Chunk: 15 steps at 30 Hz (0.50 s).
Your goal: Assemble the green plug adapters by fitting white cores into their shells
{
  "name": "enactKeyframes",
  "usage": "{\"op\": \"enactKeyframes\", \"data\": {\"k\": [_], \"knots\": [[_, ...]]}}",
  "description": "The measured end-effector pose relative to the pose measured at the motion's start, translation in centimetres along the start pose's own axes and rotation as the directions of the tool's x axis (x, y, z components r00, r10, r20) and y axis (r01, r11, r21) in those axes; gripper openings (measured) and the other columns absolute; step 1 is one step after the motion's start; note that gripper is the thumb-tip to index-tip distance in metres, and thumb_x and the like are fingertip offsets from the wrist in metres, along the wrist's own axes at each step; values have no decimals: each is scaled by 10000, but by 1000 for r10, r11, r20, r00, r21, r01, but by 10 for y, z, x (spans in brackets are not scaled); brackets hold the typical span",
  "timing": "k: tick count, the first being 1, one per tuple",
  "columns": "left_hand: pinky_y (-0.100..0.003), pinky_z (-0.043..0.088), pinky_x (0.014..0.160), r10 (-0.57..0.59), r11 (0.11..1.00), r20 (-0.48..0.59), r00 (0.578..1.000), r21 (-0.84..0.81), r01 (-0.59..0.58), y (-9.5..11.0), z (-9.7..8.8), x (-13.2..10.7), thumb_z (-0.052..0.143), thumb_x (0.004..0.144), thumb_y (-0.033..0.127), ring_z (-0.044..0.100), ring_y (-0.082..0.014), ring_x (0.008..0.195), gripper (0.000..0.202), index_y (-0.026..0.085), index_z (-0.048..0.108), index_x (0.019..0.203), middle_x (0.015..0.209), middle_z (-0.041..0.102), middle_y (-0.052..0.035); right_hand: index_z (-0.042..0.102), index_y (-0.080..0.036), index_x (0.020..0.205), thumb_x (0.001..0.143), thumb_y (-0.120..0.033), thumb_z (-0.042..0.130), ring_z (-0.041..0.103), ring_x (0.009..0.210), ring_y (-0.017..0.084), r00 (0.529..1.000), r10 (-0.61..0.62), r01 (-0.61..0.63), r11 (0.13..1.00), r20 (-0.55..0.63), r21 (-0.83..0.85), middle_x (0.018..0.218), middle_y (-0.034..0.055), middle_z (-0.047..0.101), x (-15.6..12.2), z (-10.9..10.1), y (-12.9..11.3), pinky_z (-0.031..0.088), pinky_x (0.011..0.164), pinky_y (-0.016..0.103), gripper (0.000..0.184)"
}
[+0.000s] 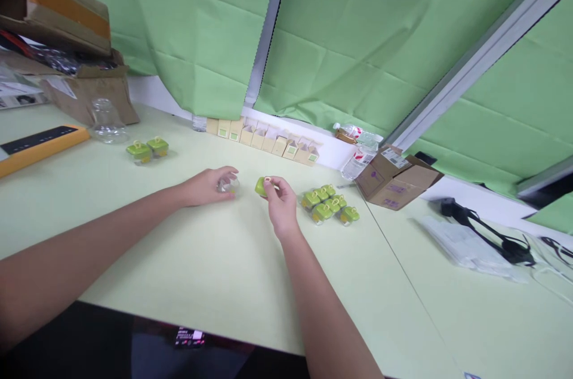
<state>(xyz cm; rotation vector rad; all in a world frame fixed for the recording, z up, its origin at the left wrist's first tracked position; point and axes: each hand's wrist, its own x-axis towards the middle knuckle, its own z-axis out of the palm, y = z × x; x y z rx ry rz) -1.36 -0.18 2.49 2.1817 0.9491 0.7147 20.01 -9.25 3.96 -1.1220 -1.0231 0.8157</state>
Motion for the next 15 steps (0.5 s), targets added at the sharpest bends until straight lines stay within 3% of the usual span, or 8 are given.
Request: {"op": "enactKeyframes", "data": {"k": [4, 7, 11, 15], "knots": [[-312, 492, 745, 124, 992, 121, 985, -39, -120, 28, 20, -6, 723, 721, 449, 655, -215, 867, 413, 206, 623, 1041, 1012, 701, -53, 705, -205, 896, 782, -474, 739, 638, 882, 173, 984, -113, 133, 980, 136, -145, 973, 45, 713, -4, 7, 0, 532, 840, 339, 294], [-283, 424, 621, 119, 990, 133, 984, -84, -109, 34, 27, -8, 728, 719, 449, 575, -164, 699, 330, 195, 583, 875, 807, 620, -4, 700, -199, 896, 806, -473, 707, 652, 881, 187, 974, -114, 155, 966, 195, -208, 941, 50, 719, -6, 9, 2, 534, 794, 324, 288], [-265, 387, 607, 104, 983, 102, 989, -160, -87, 30, 27, -7, 783, 670, 444, 506, -137, 677, 380, 194, 567, 857, 753, 528, 27, 692, -199, 913, 826, -470, 683, 668, 917, 197, 967, -113, 171, 953, 228, -250, 964, 55, 733, -6, 7, 6, 532, 815, 323, 285], [-271, 397, 618, 124, 975, 109, 986, -199, -101, 30, 27, -7, 786, 675, 435, 523, -146, 689, 396, 184, 609, 925, 781, 581, 8, 702, -198, 960, 860, -454, 654, 675, 970, 201, 959, -125, 200, 933, 254, -298, 1061, 70, 738, -6, 6, 11, 528, 865, 335, 279]]}}
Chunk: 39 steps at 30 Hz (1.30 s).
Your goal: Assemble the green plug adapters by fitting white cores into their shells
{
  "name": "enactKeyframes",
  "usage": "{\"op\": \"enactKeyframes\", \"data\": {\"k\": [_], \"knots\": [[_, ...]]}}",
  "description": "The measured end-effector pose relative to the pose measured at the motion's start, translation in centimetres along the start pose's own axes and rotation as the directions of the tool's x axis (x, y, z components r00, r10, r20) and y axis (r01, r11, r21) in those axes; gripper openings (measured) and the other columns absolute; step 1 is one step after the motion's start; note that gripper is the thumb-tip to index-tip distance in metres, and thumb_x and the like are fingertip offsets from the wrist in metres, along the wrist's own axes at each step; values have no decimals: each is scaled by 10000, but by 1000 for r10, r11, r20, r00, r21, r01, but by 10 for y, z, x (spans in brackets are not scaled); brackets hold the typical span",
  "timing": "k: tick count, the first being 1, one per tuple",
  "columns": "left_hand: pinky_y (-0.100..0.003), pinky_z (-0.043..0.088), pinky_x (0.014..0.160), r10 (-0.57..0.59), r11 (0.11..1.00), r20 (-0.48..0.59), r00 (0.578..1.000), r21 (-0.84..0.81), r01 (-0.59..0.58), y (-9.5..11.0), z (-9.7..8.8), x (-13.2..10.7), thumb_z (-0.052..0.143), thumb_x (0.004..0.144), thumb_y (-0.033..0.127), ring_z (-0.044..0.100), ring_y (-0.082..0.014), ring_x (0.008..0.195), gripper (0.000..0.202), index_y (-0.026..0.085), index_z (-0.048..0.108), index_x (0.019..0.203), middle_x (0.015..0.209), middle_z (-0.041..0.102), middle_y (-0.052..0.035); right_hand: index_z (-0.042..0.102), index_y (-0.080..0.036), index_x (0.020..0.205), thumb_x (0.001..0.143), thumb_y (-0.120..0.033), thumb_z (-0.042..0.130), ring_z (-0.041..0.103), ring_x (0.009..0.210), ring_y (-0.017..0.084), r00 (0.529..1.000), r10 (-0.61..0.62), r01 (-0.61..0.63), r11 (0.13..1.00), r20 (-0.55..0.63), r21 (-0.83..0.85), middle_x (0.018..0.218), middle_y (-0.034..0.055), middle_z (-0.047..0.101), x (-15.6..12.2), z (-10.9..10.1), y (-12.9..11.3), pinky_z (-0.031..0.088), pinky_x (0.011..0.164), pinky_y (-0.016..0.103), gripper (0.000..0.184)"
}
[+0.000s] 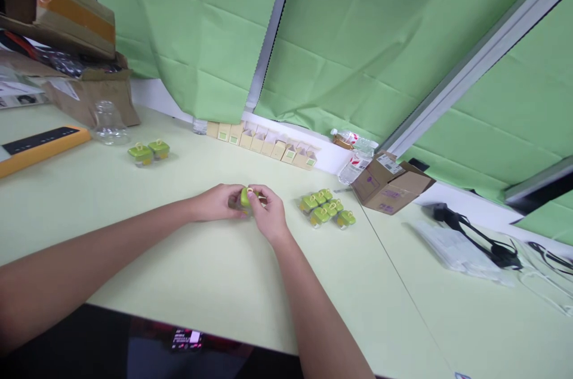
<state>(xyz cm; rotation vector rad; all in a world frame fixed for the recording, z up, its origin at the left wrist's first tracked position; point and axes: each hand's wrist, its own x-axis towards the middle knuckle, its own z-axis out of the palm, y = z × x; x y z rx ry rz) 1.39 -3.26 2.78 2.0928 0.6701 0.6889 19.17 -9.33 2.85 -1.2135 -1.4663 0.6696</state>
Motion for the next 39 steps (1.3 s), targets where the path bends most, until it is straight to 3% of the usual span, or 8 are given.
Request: {"op": "enactKeyframes", "data": {"k": [11, 17, 20, 24, 28, 32, 35, 39], "knots": [[-276, 434, 652, 0, 1000, -10, 1000, 24, 0, -5, 2, 1, 779, 684, 406, 584, -173, 751, 422, 193, 652, 1026, 863, 659, -18, 719, -211, 930, 877, -414, 621, 678, 975, 209, 999, 4, 1, 989, 34, -145, 1040, 68, 726, -1, 2, 6, 560, 855, 346, 232], [-274, 443, 659, 27, 999, -23, 999, -24, -28, -6, -1, -1, 708, 779, 494, 572, -157, 733, 381, 181, 692, 997, 825, 652, -22, 713, -204, 909, 854, -412, 640, 678, 930, 202, 999, 26, -21, 993, 39, -114, 996, 75, 707, 1, 4, 11, 580, 818, 334, 227], [-286, 478, 701, 35, 994, 25, 999, -103, -32, -2, -3, -2, 719, 780, 466, 618, -177, 784, 368, 173, 714, 1003, 857, 691, -38, 702, -206, 888, 860, -376, 630, 668, 895, 188, 999, 8, 1, 980, 43, -200, 970, 64, 690, 0, 1, 5, 571, 772, 310, 187], [-339, 517, 875, 38, 976, 95, 995, -216, -16, 2, -5, -2, 702, 804, 454, 657, -222, 996, 413, 182, 714, 1114, 1093, 726, -78, 657, -212, 871, 894, -302, 576, 640, 820, 162, 994, 10, 39, 900, 109, -435, 945, 47, 661, -7, -7, -16, 517, 683, 271, 124], [-372, 503, 976, -46, 982, -34, 998, -187, 39, -7, -8, 2, 695, 797, 501, 633, -236, 1120, 473, 187, 695, 1151, 1238, 691, -97, 618, -209, 867, 918, -240, 521, 622, 840, 174, 981, 52, 91, 732, 189, -675, 930, 53, 665, -12, -18, -40, 462, 732, 292, 114], [-368, 514, 933, -67, 991, -70, 995, -117, 59, -19, -10, 4, 671, 805, 513, 659, -223, 1019, 415, 178, 711, 1047, 1126, 723, -90, 626, -207, 820, 881, -201, 544, 632, 795, 181, 969, 197, -2, 610, 149, -793, 899, 57, 699, -18, -55, -52, 424, 704, 289, 102], [-350, 517, 871, -75, 994, -44, 996, -79, 72, -21, -12, 3, 660, 804, 500, 665, -215, 951, 396, 175, 714, 1025, 1060, 731, -87, 627, -211, 739, 814, -190, 613, 624, 746, 191, 936, 351, -151, 438, 14, -886, 807, 44, 708, -30, -107, -51, 390, 633, 277, 79], [-322, 500, 819, -49, 998, -15, 999, -32, 48, -18, -13, 1, 636, 813, 461, 659, -207, 903, 336, 179, 723, 975, 989, 735, -71, 637, -207, 719, 807, -224, 627, 621, 691, 182, 857, 477, -341, 240, -196, -909, 794, 46, 713, -45, -177, -36, 392, 603, 273, 90]]}}
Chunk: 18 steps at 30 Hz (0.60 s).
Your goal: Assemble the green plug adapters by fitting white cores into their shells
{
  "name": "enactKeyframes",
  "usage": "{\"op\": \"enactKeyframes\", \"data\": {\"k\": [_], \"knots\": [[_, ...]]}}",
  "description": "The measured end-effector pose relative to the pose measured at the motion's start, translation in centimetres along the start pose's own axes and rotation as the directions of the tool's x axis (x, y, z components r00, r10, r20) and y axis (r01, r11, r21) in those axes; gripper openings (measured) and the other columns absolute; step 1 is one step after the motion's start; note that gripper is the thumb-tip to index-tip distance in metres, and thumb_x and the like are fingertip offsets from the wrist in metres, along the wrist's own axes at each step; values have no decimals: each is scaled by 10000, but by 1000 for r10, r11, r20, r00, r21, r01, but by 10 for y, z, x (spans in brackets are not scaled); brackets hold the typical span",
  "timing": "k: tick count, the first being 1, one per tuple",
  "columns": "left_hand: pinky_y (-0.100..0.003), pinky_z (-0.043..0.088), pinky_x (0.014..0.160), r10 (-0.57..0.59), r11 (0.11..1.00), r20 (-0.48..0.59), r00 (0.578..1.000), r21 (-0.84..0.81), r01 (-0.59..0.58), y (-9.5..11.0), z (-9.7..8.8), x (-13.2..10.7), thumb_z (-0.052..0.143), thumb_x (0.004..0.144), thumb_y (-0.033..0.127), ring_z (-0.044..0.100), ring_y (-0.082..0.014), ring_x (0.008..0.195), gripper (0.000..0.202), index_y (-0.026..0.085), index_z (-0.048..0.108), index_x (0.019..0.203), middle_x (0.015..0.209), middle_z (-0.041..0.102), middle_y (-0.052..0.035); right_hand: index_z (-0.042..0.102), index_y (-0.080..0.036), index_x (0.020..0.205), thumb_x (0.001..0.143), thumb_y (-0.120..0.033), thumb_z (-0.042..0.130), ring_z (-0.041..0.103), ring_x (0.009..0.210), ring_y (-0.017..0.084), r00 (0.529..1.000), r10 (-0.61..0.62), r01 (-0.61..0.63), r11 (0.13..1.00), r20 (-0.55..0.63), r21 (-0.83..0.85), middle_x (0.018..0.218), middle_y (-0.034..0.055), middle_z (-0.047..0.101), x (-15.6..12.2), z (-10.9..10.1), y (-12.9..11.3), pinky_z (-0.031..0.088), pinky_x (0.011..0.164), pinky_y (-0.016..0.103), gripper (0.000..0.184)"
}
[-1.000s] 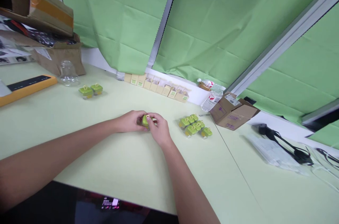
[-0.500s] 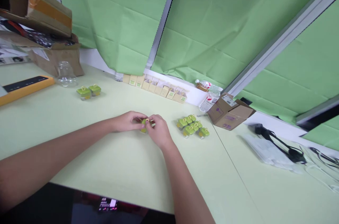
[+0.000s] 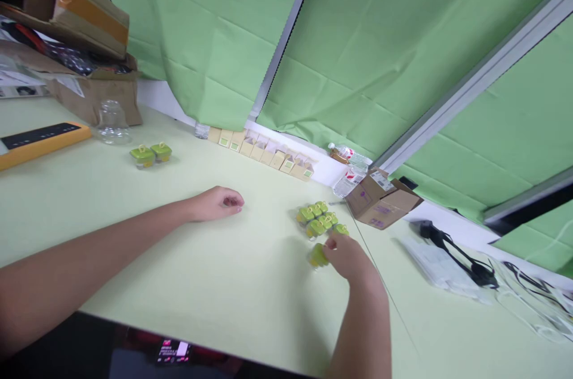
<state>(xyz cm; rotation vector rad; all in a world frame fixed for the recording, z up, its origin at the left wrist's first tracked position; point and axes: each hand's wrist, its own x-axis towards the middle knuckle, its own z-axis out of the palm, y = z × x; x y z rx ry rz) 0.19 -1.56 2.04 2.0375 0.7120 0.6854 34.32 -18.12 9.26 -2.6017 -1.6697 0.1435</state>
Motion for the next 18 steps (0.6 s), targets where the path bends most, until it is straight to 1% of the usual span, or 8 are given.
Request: {"op": "enactKeyframes", "data": {"k": [1, 2, 4, 6, 10, 14, 18], "knots": [[-317, 496, 812, 8, 1000, 5, 1000, 9, -8, 0, 0, 0, 628, 817, 451, 657, -204, 896, 322, 181, 724, 964, 980, 735, -67, 640, -209, 720, 811, -235, 620, 617, 671, 183, 999, 43, -43, 999, -10, -13, 779, 45, 710, 4, 0, 12, 388, 591, 277, 97], [-313, 493, 807, 15, 1000, 11, 1000, 16, -15, 1, 0, 0, 622, 821, 445, 656, -202, 890, 312, 183, 724, 958, 975, 735, -64, 641, -210, 719, 809, -238, 620, 619, 679, 182, 997, 53, -54, 998, -52, -15, 796, 46, 715, 8, 1, 22, 389, 594, 276, 96], [-311, 489, 810, 24, 999, 22, 999, 26, -25, 0, 1, 1, 610, 830, 435, 655, -199, 889, 299, 185, 721, 949, 970, 734, -61, 637, -213, 710, 809, -234, 610, 628, 705, 187, 988, 57, -60, 998, -144, -15, 810, 49, 722, 17, 3, 32, 394, 608, 274, 105], [-313, 487, 820, 27, 999, 30, 999, 31, -28, -1, 1, 2, 600, 837, 429, 656, -200, 899, 291, 186, 717, 948, 973, 734, -59, 635, -214, 698, 805, -232, 606, 633, 719, 196, 979, 64, -70, 997, -194, -27, 782, 52, 718, 26, 6, 34, 394, 616, 274, 112], [-314, 485, 830, 25, 999, 38, 999, 40, -27, -1, 0, 1, 590, 848, 422, 657, -201, 919, 284, 191, 713, 958, 988, 732, -55, 645, -212, 726, 816, -242, 588, 645, 742, 214, 968, 98, -113, 992, -232, -51, 750, 65, 711, 39, 11, 34, 391, 622, 280, 110], [-313, 485, 832, 17, 999, 43, 999, 49, -19, 1, -2, -1, 588, 853, 423, 660, -203, 923, 282, 194, 715, 958, 991, 732, -53, 661, -212, 795, 838, -281, 561, 664, 800, 238, 952, 125, -140, 989, -278, -36, 815, 86, 732, 44, 17, 38, 404, 644, 291, 128], [-314, 493, 835, 27, 998, 46, 999, 54, -30, -2, 0, 0, 580, 864, 432, 662, -203, 927, 291, 198, 713, 975, 1001, 731, -54, 684, -205, 880, 836, -339, 558, 678, 880, 275, 935, 166, -168, 986, -313, 19, 944, 109, 753, 40, 18, 39, 434, 692, 317, 189]]}}
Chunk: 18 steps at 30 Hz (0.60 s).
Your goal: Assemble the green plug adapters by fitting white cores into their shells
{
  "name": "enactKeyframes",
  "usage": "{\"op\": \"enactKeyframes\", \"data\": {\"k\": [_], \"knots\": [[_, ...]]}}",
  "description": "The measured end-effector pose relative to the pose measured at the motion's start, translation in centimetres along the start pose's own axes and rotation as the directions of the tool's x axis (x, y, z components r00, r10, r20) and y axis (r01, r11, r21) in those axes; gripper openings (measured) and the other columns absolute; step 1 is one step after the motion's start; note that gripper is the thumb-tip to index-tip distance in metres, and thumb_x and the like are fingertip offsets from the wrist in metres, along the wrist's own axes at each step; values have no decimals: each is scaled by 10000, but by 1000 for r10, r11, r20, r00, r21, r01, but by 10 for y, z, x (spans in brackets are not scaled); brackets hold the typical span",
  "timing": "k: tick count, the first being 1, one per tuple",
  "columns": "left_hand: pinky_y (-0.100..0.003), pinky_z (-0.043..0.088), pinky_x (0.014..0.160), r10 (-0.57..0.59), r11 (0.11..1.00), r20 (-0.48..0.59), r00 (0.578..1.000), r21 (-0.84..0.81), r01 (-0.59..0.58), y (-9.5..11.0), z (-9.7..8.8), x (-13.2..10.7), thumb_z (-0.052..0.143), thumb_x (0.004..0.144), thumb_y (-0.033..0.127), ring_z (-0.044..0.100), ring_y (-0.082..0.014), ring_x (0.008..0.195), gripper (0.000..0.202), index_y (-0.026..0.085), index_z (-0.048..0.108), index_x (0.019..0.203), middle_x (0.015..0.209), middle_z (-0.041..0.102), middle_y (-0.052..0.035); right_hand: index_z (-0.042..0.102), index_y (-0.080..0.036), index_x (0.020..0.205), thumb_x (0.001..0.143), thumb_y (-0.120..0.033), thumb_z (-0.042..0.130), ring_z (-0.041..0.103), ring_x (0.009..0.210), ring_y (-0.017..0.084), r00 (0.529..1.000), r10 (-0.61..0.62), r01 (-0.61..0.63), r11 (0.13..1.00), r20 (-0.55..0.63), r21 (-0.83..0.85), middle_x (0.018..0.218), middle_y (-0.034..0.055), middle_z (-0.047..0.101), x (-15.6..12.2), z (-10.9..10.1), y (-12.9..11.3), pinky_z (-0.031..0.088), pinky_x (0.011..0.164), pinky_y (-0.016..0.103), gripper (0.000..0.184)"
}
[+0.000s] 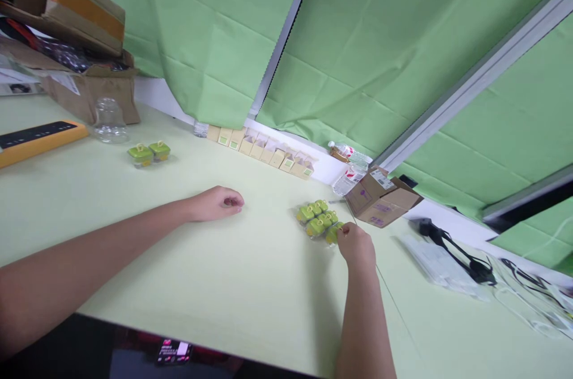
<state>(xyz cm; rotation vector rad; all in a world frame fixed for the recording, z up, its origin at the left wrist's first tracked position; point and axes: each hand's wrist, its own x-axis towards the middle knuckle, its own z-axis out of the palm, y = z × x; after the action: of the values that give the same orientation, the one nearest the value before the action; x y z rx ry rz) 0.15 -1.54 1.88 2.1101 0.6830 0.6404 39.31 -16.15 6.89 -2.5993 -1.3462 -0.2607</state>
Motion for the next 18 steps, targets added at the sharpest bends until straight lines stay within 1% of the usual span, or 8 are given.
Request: {"op": "enactKeyframes", "data": {"k": [3, 5, 8, 10, 12, 15, 16, 18], "knots": [[-321, 504, 840, 14, 999, -40, 999, 32, -12, -2, 2, 3, 574, 873, 454, 662, -210, 942, 321, 201, 707, 1019, 1042, 728, -63, 692, -198, 969, 844, -395, 550, 678, 941, 303, 996, 36, -29, 996, -79, 84, 1046, 124, 752, -7, -10, -5, 455, 746, 350, 273], [-338, 504, 892, 53, 992, -120, 991, 121, -39, -1, -3, 5, 559, 886, 453, 653, -223, 1006, 337, 205, 700, 1066, 1113, 717, -77, 696, -213, 972, 853, -419, 539, 680, 935, 308, 986, 95, -72, 984, -139, 163, 1040, 120, 754, -12, -22, -13, 459, 763, 369, 285], [-391, 404, 1094, 205, 912, -320, 925, 406, -61, -3, -26, 7, 510, 918, 381, 558, -251, 1230, 322, 201, 684, 1122, 1258, 665, -97, 713, -232, 931, 831, -428, 574, 686, 862, 297, 970, 117, -54, 959, -215, 279, 908, 109, 755, -19, -45, -39, 462, 758, 377, 260], [-439, 291, 1185, 235, 816, -505, 831, 567, 114, -10, -49, 5, 478, 928, 330, 431, -279, 1373, 329, 187, 672, 1152, 1418, 556, -110, 715, -226, 896, 819, -410, 593, 686, 829, 274, 956, 66, 39, 938, -286, 345, 860, 98, 746, -24, -59, -67, 466, 765, 363, 233], [-500, 205, 1212, 180, 713, -642, 745, 607, 351, -22, -73, 0, 482, 923, 320, 285, -335, 1469, 397, 145, 617, 1253, 1555, 390, -158, 711, -219, 862, 824, -397, 596, 682, 779, 243, 942, -49, 187, 898, -331, 399, 834, 83, 740, -30, -66, -101, 472, 752, 339, 215], [-626, 176, 1164, -41, 550, -713, 700, 569, 611, -43, -97, -11, 526, 896, 358, 218, -426, 1476, 457, 104, 585, 1271, 1528, 388, -239, 697, -213, 857, 872, -394, 551, 665, 707, 203, 904, -244, 397, 786, -352, 474, 826, 63, 733, -44, -54, -157, 469, 689, 306, 233], [-638, 205, 1140, -113, 503, -695, 710, 576, 644, -49, -100, -14, 519, 898, 359, 242, -430, 1458, 442, 91, 598, 1240, 1471, 447, -257, 693, -212, 869, 890, -382, 533, 661, 699, 193, 881, -311, 459, 743, -356, 487, 841, 58, 732, -49, -43, -174, 468, 682, 299, 234], [-615, 270, 1103, -117, 441, -656, 745, 638, 631, -55, -102, -18, 483, 908, 316, 301, -414, 1412, 381, 75, 637, 1160, 1390, 513, -257, 683, -213, 886, 917, -342, 499, 655, 699, 179, 843, -401, 536, 682, -359, 496, 879, 55, 728, -62, -16, -200, 468, 681, 292, 227]]}}
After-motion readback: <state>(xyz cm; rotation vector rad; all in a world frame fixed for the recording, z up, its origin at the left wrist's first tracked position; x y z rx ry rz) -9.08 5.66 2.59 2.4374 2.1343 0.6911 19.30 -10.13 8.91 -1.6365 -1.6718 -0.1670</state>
